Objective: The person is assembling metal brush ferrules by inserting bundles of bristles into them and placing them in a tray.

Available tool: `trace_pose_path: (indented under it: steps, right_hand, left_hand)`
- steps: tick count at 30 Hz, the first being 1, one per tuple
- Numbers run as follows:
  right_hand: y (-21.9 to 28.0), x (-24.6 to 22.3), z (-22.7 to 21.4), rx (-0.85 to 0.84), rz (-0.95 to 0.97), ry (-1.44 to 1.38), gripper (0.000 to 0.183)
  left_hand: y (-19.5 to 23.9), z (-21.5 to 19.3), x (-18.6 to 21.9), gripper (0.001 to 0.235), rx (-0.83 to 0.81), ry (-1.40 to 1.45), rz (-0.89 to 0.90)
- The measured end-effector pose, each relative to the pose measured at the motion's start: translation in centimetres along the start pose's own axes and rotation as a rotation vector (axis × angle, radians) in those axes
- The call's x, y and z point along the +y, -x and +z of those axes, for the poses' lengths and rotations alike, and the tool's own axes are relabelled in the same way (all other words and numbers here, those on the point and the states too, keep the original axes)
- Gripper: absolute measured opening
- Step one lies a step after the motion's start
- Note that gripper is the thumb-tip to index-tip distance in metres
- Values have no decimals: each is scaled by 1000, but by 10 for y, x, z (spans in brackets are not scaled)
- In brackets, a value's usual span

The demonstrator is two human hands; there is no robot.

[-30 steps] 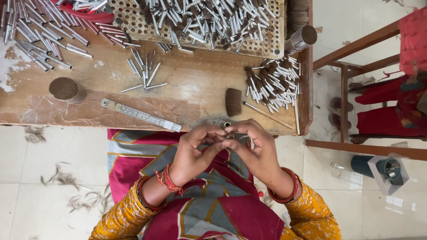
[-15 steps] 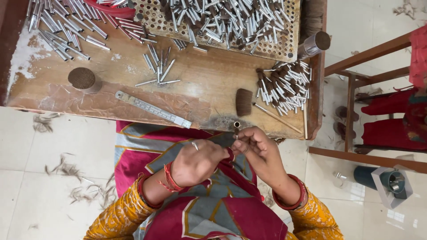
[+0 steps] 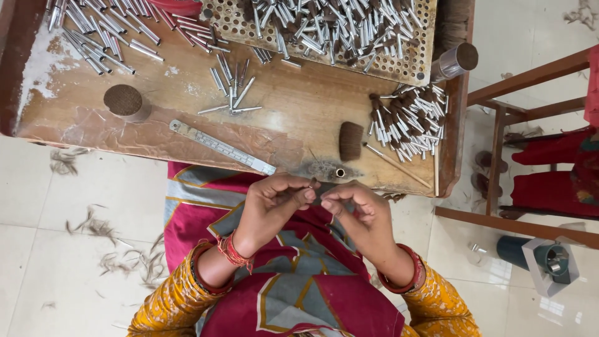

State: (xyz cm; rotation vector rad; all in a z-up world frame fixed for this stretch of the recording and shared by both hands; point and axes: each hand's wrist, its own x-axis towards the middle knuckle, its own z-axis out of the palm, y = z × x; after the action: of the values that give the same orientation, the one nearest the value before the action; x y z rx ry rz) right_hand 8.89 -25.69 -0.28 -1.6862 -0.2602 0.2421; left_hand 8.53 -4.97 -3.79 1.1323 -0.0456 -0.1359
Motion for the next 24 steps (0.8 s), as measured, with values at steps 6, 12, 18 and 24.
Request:
trace_pose_path:
  steps: [6,12,18,24]
  right_hand:
    - [-16,-15,-10,-30,3,-88,18]
    - [-15,-9,-8,-100,-79,9,7]
    - [0,-8,1,-4,-85,13,3]
    - [7,-6,4,69,-77,-41,4]
  left_hand:
    - [3,0,0,18,-78,-21,-94]
    - [6,6,0,13,-113,-89,-104]
    - [9,14,14,8,-138,-237,-39]
    - [10,17,13,10,-159,-295,55]
